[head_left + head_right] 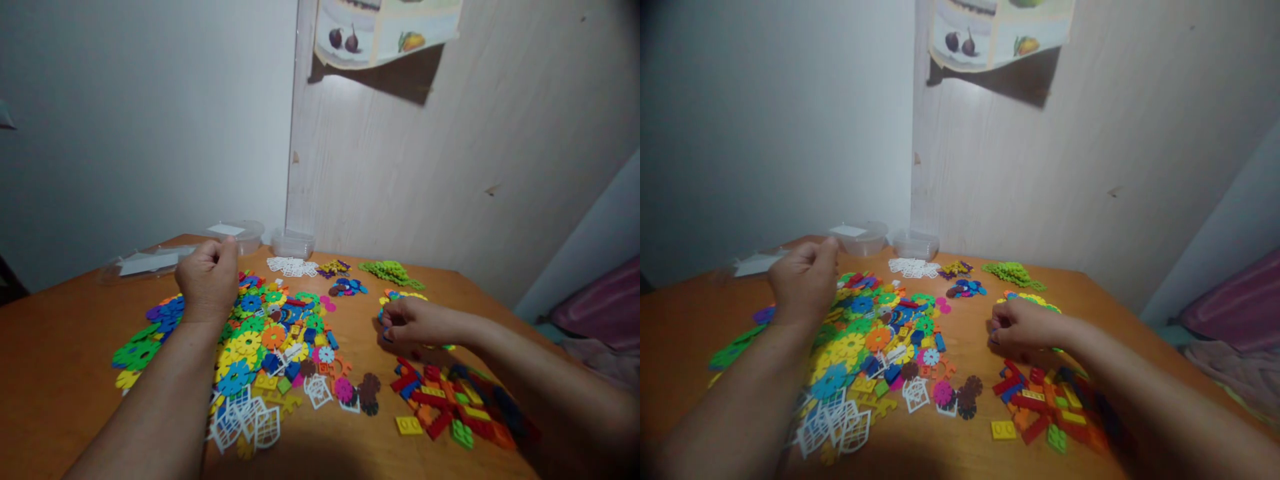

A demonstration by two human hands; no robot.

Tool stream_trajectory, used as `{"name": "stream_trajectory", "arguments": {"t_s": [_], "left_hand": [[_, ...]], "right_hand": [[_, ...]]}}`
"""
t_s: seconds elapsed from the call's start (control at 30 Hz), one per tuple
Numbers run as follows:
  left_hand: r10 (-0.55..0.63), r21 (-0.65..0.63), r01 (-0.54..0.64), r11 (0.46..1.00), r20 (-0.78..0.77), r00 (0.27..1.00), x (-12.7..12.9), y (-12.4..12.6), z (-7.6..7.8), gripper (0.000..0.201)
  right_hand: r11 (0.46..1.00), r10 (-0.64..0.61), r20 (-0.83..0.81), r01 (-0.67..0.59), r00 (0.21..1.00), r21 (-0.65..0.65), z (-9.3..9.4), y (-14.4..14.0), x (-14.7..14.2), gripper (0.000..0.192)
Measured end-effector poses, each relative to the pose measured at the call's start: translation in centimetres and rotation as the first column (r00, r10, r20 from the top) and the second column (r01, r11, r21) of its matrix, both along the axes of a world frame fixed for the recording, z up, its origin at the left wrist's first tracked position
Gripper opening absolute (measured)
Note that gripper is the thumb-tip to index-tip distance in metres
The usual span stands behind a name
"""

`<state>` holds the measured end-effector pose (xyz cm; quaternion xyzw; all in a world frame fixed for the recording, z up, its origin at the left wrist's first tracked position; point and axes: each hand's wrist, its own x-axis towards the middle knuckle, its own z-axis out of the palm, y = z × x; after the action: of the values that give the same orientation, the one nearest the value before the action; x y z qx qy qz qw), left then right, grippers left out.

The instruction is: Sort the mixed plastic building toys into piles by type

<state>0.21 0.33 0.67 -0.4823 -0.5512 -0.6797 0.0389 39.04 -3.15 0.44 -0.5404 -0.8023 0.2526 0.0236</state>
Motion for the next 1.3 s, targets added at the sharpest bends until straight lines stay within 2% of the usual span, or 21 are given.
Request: {"name": "stream_trajectory", "arguments": {"t_s": [0.17,0.37,0.5,0.57,0.73,0.9,1.03,1.13,1.3], "left_hand": [[0.004,-0.003,-0.004,1.0,-0.019,1.0,-0.1,0.2,-0.2,0.043],[0.004,-0.024,-0.004,1.0,-0.02,1.0,-0.3,0.5,-0.4,0.042],[0.009,-0.029,-0.01,1.0,-0.025,1.0,-0.1,0.3,-0.3,0.041],[0.007,-0.032,-0.008,0.999,-0.029,1.0,-0.1,0.2,-0.2,0.041],[-0.002,-0.029,0.001,1.0,-0.031,1.0,-0.1,0.1,-0.3,0.043],[-0.005,-0.035,0.004,0.999,-0.024,1.0,0.0,0.1,-0.2,0.043],[-0.001,-0.035,0.0,0.999,-0.035,0.999,0.1,0.0,-0.1,0.043],[-0.003,-0.023,0.002,1.0,-0.033,0.999,0.0,0.1,-0.3,0.043],[-0.016,-0.008,0.016,1.0,-0.027,1.0,-0.3,0.4,-0.6,0.044]], "right_hand": [[0.987,-0.053,-0.01,0.05,0.999,-0.153,-0.4,-2.7,3.8,0.013],[1.0,-0.005,0.046,0.006,0.999,-0.005,-0.8,-3.4,4.8,0.03],[0.996,0.078,0.047,-0.076,0.996,-0.046,-1.0,-3.7,4.5,0.021],[0.996,0.059,0.021,-0.057,0.998,-0.063,-0.8,-4.1,4.1,0.019],[0.999,0.034,-0.04,-0.033,0.999,0.026,0.3,-5.5,1.1,0.017],[0.971,0.231,0.015,-0.231,0.973,0.062,0.6,-7.0,-3.6,0.021],[0.941,0.336,0.006,-0.336,0.942,0.045,-0.1,-7.0,-5.6,0.019],[0.95,0.31,0.015,-0.311,0.951,0.034,-0.8,-6.8,-5.9,0.017],[0.981,0.189,-0.017,-0.19,0.982,-0.045,-1.4,-6.3,-5.6,0.024]]}}
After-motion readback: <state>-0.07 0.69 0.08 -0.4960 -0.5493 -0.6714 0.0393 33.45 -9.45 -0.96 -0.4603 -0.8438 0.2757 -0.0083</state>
